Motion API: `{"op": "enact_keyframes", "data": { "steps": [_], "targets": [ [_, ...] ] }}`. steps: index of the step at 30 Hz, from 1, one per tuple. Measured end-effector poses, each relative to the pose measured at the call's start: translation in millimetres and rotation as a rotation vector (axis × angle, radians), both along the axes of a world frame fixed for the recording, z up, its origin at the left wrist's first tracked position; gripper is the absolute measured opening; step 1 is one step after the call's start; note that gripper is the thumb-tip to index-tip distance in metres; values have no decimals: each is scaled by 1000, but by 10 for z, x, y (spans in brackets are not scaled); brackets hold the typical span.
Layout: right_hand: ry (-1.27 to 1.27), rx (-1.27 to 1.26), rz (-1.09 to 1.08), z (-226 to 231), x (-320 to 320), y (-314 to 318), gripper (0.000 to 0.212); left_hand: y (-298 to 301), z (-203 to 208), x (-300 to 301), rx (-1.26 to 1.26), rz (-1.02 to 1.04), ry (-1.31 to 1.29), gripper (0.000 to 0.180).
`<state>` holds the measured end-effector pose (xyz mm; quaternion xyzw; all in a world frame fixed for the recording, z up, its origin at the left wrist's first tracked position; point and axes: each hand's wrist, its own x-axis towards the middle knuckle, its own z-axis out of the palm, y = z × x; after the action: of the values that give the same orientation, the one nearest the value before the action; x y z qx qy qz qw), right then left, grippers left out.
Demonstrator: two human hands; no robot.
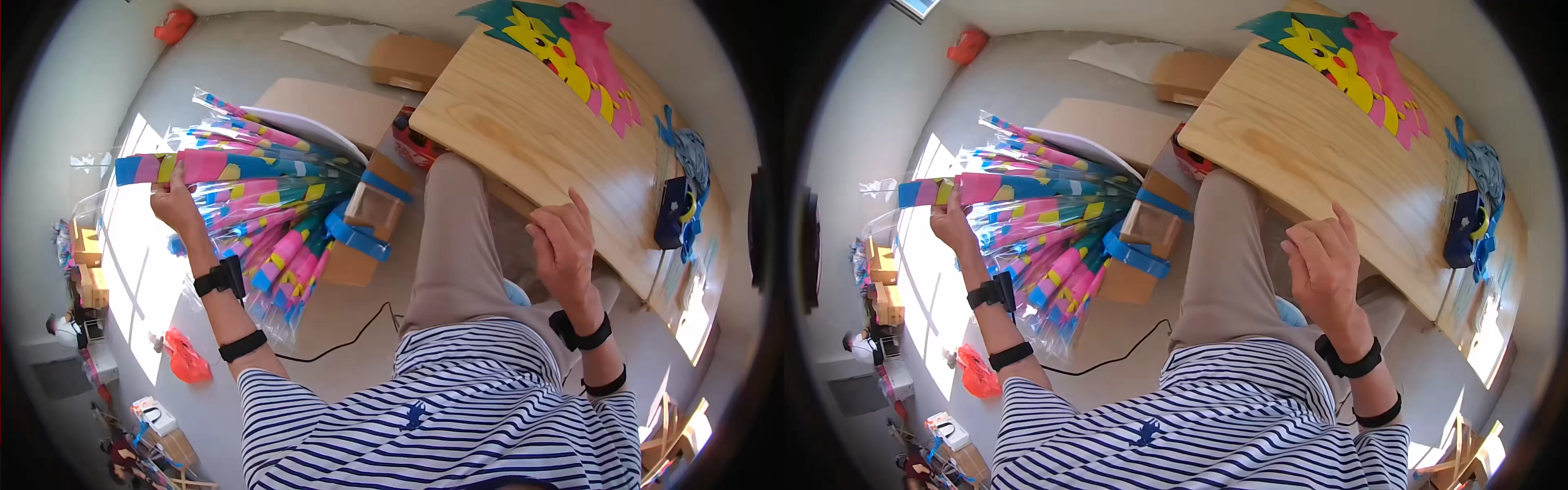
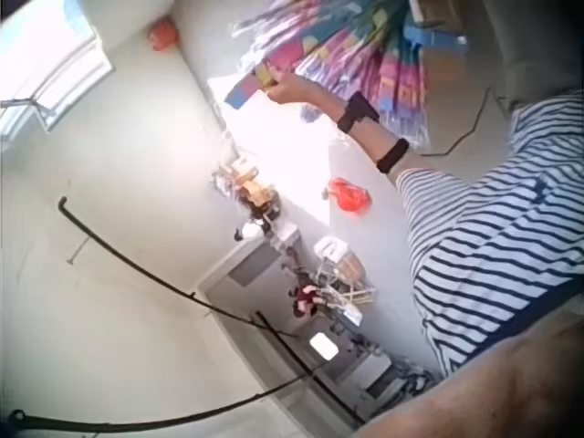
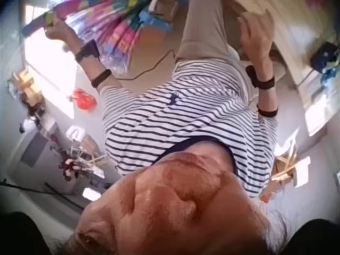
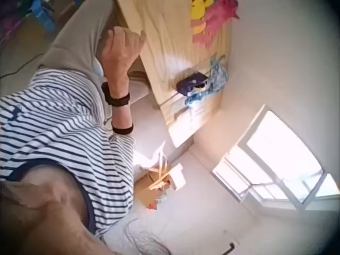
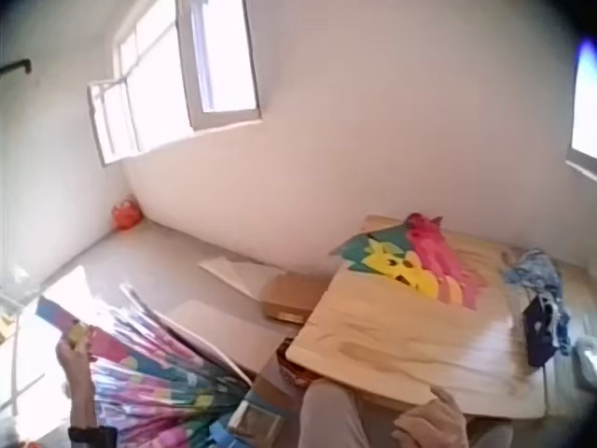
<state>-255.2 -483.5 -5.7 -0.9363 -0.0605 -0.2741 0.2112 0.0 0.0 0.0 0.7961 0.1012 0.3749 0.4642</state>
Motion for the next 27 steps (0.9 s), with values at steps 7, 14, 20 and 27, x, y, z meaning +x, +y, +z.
{"op": "enact_keyframes", "data": {
  "steps": [7, 14, 20, 27],
  "targets": [
    [122, -78, -91, -103, -39, 104, 16, -359, -1716, 957, -111, 23, 298, 22],
    [280, -64, -133, -376, 7, 26, 14, -602, -2769, 1298, -263, -47, 495, 21],
    [408, -3, -343, -770, -17, -664, 34, -510, -2523, 1179, -57, 179, 753, 42],
    [508, -132, -522, -1219, 469, -1921, 67, -895, -1652, 940, 412, 240, 103, 35]
  ]
}}
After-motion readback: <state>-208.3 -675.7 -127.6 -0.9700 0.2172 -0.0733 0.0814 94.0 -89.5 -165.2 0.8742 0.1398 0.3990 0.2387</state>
